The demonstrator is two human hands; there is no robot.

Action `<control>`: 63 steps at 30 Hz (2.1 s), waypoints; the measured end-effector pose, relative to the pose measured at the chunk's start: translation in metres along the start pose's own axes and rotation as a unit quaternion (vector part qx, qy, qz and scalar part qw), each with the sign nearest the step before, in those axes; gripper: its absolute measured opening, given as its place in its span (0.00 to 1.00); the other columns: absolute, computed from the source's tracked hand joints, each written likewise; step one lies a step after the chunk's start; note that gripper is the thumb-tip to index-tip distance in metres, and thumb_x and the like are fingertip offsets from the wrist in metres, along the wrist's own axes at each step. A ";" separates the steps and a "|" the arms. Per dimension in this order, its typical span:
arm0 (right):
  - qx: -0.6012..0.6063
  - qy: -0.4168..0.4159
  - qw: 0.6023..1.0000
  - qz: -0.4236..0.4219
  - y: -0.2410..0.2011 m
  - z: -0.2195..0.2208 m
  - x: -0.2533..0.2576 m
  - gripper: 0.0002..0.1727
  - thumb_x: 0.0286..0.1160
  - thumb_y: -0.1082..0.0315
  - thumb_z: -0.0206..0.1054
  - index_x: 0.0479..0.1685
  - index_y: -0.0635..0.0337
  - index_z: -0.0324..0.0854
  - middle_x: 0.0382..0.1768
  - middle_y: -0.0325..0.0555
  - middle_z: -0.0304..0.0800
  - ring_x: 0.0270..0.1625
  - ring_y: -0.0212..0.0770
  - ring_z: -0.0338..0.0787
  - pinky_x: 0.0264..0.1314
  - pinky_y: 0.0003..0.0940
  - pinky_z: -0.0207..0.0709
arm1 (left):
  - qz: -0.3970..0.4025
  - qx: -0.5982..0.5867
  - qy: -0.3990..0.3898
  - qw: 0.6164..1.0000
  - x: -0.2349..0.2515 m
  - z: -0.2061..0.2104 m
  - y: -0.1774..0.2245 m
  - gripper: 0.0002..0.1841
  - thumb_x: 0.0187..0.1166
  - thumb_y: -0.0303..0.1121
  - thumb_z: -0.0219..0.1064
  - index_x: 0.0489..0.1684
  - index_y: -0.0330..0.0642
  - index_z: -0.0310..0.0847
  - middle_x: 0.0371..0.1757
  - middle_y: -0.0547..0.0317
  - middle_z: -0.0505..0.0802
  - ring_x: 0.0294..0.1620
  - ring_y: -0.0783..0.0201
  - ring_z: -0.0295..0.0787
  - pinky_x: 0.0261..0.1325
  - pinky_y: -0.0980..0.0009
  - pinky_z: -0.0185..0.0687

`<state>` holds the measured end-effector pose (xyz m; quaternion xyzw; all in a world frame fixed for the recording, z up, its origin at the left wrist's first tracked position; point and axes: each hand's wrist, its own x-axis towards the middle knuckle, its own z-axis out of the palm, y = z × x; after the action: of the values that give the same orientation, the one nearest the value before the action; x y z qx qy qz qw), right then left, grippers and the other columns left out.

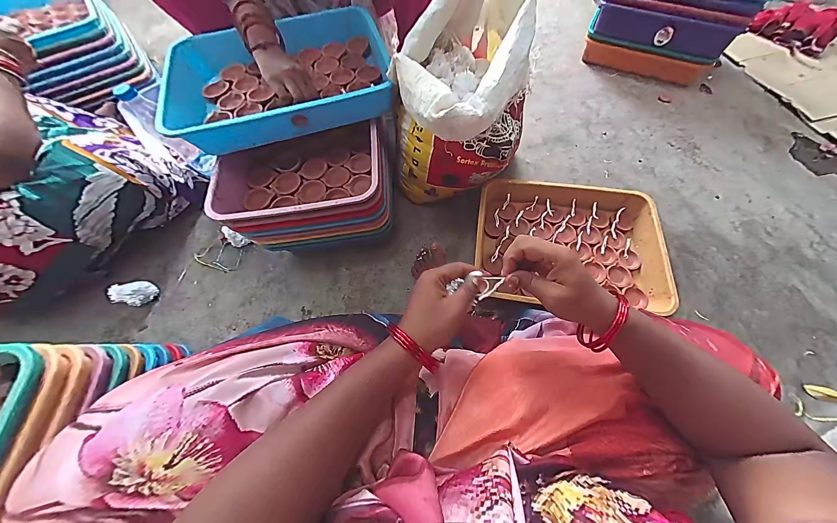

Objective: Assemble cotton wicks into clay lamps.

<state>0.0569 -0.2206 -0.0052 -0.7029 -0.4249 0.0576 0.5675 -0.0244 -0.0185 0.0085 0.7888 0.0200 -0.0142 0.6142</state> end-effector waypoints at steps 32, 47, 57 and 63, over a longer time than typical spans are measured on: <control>-0.288 0.042 0.933 -0.210 -0.003 0.010 0.001 0.11 0.79 0.70 0.61 0.34 0.58 0.90 0.37 0.46 0.93 0.41 0.42 0.91 0.41 0.36 0.81 | 0.031 0.044 -0.108 0.993 0.002 -0.003 0.004 0.07 0.83 0.28 0.61 0.36 0.37 0.83 0.27 0.68 0.84 0.26 0.82 0.76 0.33 0.83 0.73; -0.300 -0.043 0.950 0.074 0.041 -0.112 -0.002 0.08 0.73 0.79 0.65 0.42 0.69 0.89 0.43 0.57 0.92 0.50 0.53 0.92 0.58 0.55 0.83 | 0.036 0.093 -0.125 0.987 -0.003 -0.003 -0.009 0.10 0.84 0.35 0.58 0.41 0.43 0.86 0.35 0.73 0.87 0.34 0.85 0.81 0.42 0.82 0.80; -0.415 -0.221 0.735 0.489 0.176 -0.170 -0.057 0.11 0.76 0.71 0.67 0.51 0.65 0.89 0.54 0.67 0.90 0.61 0.70 0.88 0.62 0.77 0.74 | 0.002 0.047 -0.124 0.991 0.002 -0.001 -0.020 0.07 0.80 0.35 0.59 0.37 0.52 0.85 0.32 0.81 0.86 0.30 0.88 0.79 0.34 0.88 0.76; -0.438 -0.221 0.703 0.515 0.189 -0.159 -0.058 0.11 0.76 0.73 0.67 0.52 0.69 0.87 0.56 0.70 0.89 0.62 0.73 0.87 0.61 0.78 0.73 | 0.009 0.047 -0.131 0.990 0.004 0.003 -0.020 0.07 0.81 0.36 0.60 0.38 0.51 0.85 0.33 0.81 0.86 0.32 0.88 0.79 0.37 0.89 0.75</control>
<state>0.2103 -0.3769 -0.1328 -0.9487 -0.0869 0.3022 -0.0329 -0.0216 -0.0160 -0.0120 0.8082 -0.0689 -0.1130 0.5738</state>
